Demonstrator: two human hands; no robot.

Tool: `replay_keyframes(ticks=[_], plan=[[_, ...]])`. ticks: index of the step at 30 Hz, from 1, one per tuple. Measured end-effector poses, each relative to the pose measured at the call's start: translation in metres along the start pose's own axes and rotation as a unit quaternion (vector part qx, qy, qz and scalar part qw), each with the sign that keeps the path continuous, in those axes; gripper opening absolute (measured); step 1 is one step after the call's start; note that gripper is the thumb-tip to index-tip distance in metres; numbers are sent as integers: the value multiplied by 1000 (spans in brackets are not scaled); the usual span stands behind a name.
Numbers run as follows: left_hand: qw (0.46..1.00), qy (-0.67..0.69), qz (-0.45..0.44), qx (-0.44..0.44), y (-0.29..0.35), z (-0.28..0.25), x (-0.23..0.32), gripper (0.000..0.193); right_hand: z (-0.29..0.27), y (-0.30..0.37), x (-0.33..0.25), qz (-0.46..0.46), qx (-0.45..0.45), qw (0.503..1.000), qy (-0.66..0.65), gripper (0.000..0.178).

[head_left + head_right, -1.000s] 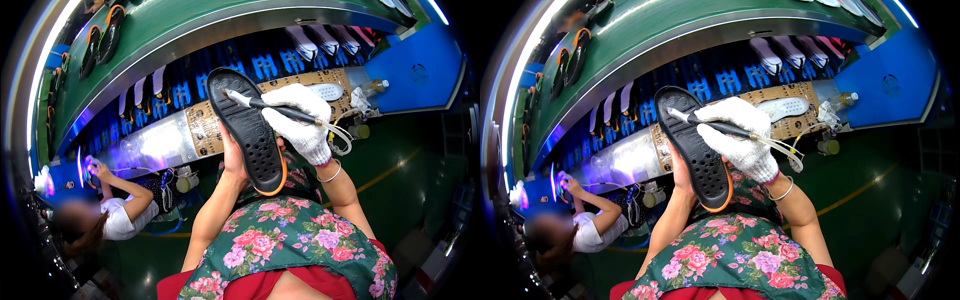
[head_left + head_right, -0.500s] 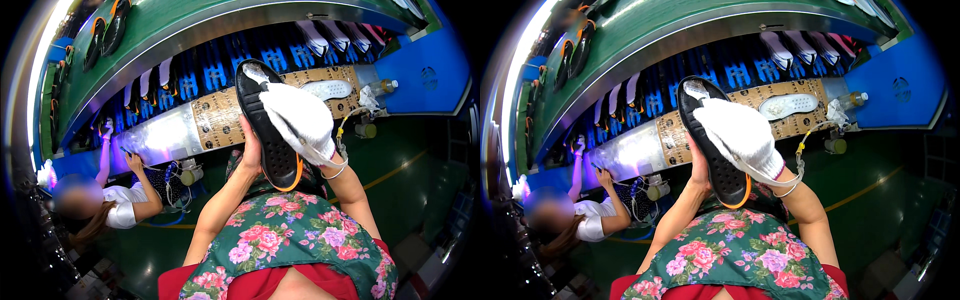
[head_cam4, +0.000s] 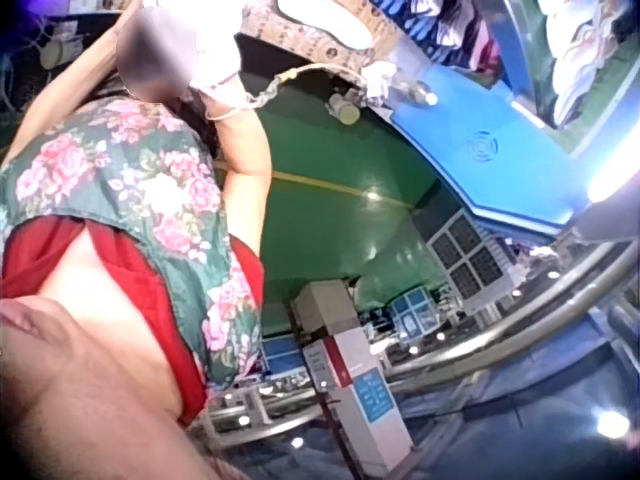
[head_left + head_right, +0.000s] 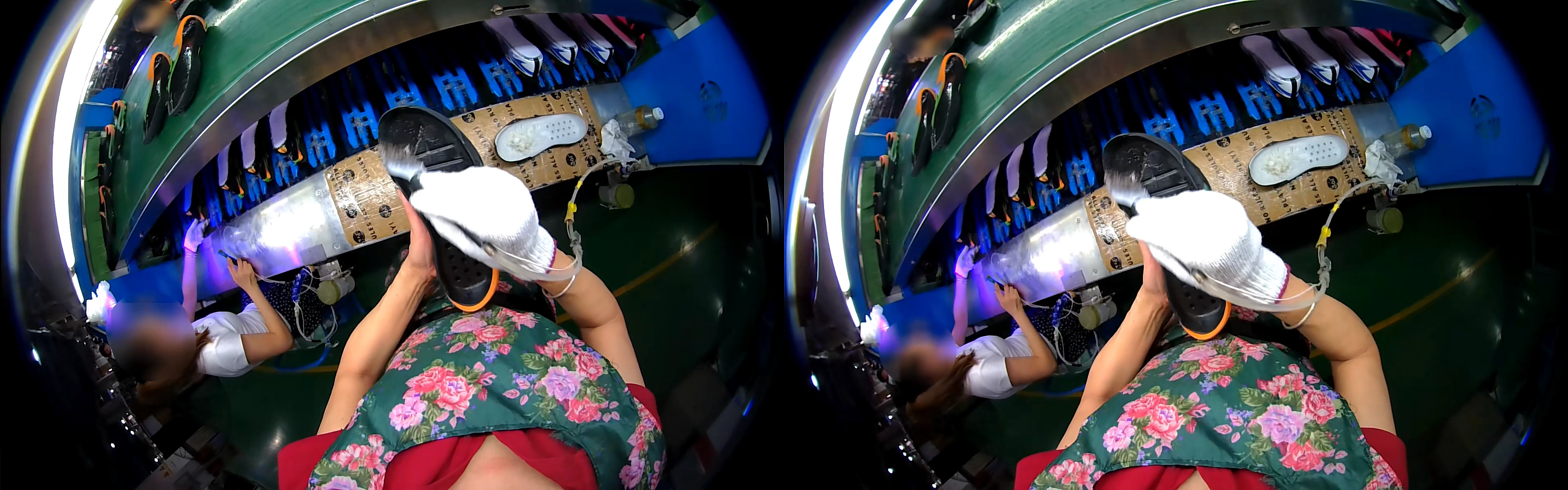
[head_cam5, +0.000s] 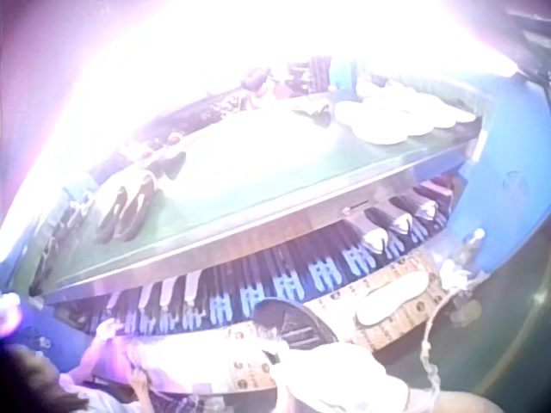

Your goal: The person applies adhesive to the bottoms of various shoe outsoles using a brush and then places the soles onto a conveyor belt.

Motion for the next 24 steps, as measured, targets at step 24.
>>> replay_keyframes(ticks=[24], plan=[[962, 226, 47, -143, -15, -39, 44, 116, 3, -2, 4, -1, -21, 985, -173, 24]])
Point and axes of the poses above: each hand's wrist, its own y-axis away from the middle knuckle, its own z-axis out of the palm, x = y × z, the point moved 1 cm from there along -y, towards the middle knuckle, and after that the axes turned 2 degrees about -x, right-handed, at the moved point
